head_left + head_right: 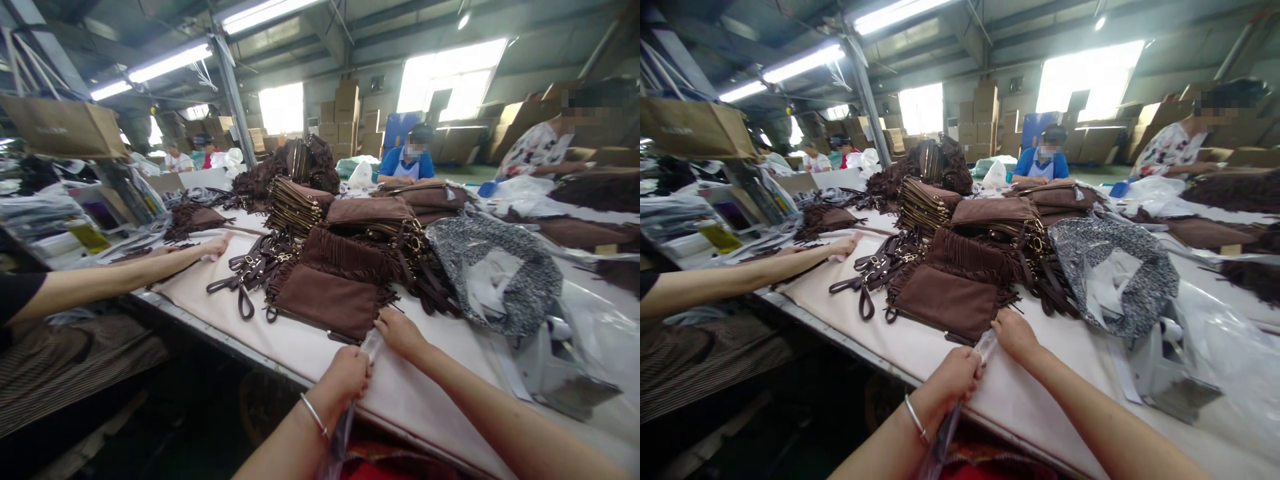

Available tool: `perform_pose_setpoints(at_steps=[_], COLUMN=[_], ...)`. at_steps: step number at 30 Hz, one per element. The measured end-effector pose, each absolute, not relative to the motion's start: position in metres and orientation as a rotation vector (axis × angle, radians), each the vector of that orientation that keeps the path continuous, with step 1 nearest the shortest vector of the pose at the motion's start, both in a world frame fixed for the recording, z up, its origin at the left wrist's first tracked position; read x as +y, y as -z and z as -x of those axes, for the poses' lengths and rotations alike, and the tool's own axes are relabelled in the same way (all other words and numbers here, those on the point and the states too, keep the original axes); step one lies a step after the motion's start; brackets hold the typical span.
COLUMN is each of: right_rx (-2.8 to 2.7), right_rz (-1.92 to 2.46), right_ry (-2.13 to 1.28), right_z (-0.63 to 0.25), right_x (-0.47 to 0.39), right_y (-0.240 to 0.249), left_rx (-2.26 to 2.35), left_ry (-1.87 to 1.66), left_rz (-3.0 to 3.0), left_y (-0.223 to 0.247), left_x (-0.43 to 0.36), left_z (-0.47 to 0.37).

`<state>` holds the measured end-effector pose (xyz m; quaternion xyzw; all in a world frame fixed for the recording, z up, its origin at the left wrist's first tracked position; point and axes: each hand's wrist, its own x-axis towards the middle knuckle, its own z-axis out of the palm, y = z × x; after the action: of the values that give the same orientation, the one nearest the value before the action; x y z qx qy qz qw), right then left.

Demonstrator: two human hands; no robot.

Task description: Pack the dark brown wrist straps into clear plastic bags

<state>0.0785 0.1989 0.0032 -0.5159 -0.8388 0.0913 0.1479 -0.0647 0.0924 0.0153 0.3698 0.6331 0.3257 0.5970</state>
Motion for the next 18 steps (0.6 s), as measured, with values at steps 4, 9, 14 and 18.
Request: perform_pose_setpoints(at_steps=[4, 9, 14, 18], right_rx=[-2.476, -2.676, -2.721, -2.785], right_rz=[1.056, 0.562, 0.665, 0.691], right_ry=[-0.351, -0.447, -0.291, -0.225], right_z=[-0.094, -0.092, -0.077, -0.072], right_x=[0.18, 0.156, 0.158, 0.162], right_y=[-0.028, -0.044, -0.035, -0.034], left_rx=[1.317, 1.236, 1.274, 1.372], left_ry=[-0.705, -0.697, -0.724, -0.793], left_rz=[-0.736, -0.69, -0.74, -0.822], left_y=[-0.024, -0.031, -0.027, -0.019], left_x=[0.093, 0.091, 0.085, 0.083], left_z=[0.076, 0.083, 0.078, 0.072])
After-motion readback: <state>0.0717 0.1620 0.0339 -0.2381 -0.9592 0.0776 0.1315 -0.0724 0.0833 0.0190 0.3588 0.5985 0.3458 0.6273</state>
